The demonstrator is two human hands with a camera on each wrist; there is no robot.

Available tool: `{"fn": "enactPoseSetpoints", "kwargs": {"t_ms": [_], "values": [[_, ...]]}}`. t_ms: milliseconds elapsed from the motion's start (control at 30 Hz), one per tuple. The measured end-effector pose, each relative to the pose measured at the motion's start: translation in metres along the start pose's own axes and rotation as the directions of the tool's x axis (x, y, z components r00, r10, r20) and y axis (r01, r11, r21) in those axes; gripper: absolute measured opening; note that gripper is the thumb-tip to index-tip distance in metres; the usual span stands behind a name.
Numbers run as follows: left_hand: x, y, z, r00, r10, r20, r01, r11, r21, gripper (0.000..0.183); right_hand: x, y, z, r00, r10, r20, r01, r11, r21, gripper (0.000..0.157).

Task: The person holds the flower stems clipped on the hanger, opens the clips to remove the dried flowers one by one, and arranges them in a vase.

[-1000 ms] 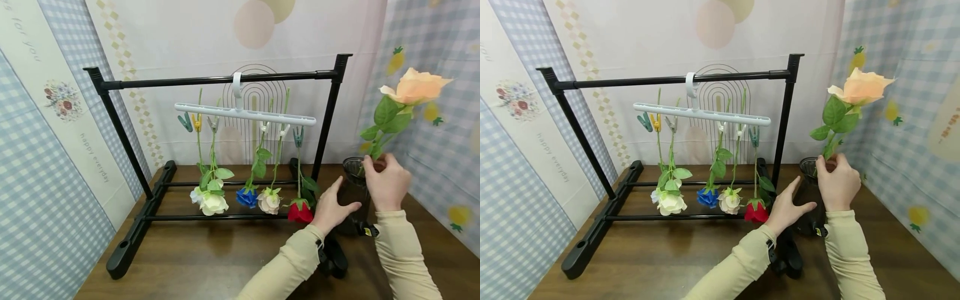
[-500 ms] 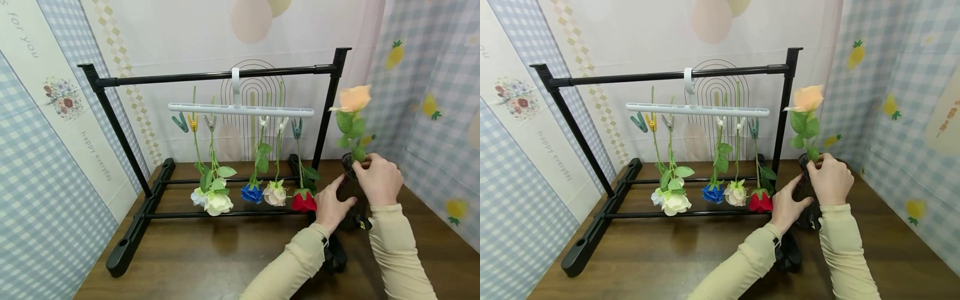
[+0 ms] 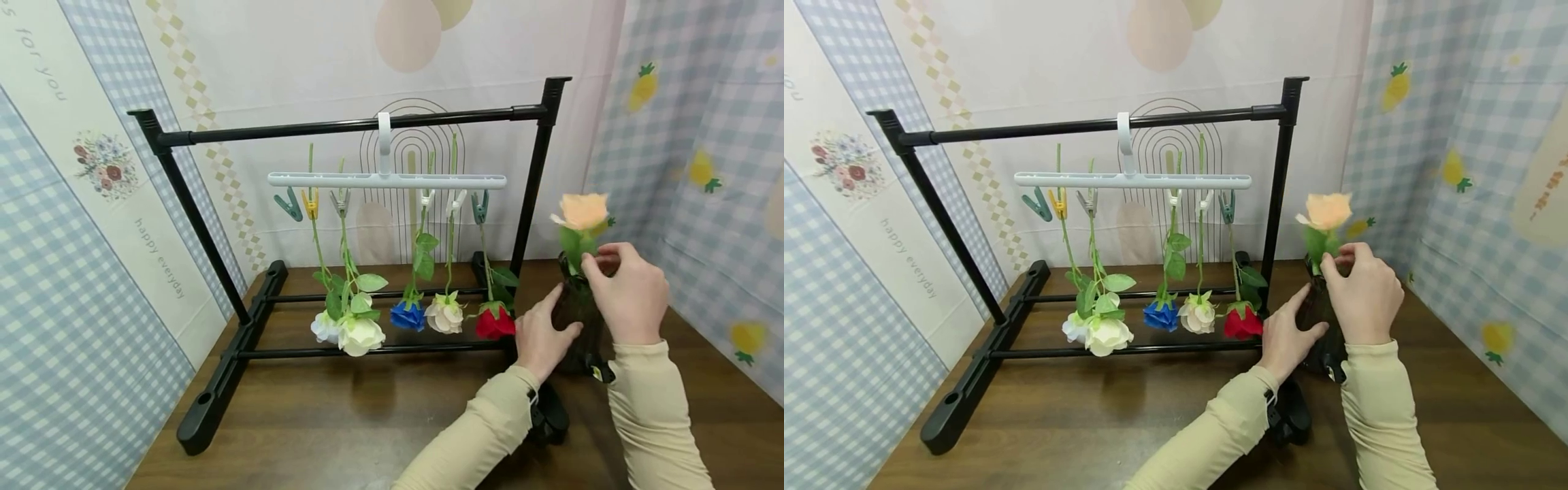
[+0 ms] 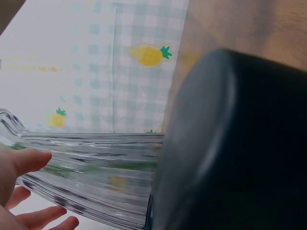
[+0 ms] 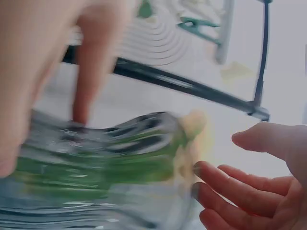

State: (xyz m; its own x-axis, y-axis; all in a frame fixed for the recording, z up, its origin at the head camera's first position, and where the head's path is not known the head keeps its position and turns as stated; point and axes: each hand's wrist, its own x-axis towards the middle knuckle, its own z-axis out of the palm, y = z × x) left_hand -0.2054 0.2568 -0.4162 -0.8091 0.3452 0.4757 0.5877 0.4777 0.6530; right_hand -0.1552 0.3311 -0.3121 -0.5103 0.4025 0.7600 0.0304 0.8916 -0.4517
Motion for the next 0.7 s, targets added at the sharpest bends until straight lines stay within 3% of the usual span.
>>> {"fn": "enactPoseSetpoints", "kwargs": {"t_ms": [200,367,533,667,700], "values": [[-0.007,-0.003,-0.009,0.992,0.016,0.128,-0.009,0.999,-0.054,0.07,-0.007,-0.026,-0.017,0.998,-0.033,-0.055,0.037,0.996,0.08,0.027],[-0.007,0.004,-0.026,0.958,-0.02,0.287,0.04,0.997,-0.065,0.079,-0.009,-0.051,-0.026,0.995,-0.047,-0.086,0.056,0.993,0.103,0.027],[-0.008,0.012,-0.058,0.897,-0.02,0.441,0.064,0.994,-0.084,0.08,-0.017,-0.074,-0.033,0.993,-0.057,-0.106,0.07,0.99,0.121,0.027],[-0.006,0.02,-0.1,0.819,0.037,0.573,-0.026,0.999,-0.029,0.06,-0.025,-0.095,-0.04,0.984,-0.097,-0.15,0.119,0.982,0.148,0.027],[-0.005,0.022,-0.113,0.807,0.057,0.588,-0.064,0.998,-0.009,0.053,-0.027,-0.1,-0.042,0.981,-0.105,-0.164,0.132,0.978,0.162,0.026]]}}
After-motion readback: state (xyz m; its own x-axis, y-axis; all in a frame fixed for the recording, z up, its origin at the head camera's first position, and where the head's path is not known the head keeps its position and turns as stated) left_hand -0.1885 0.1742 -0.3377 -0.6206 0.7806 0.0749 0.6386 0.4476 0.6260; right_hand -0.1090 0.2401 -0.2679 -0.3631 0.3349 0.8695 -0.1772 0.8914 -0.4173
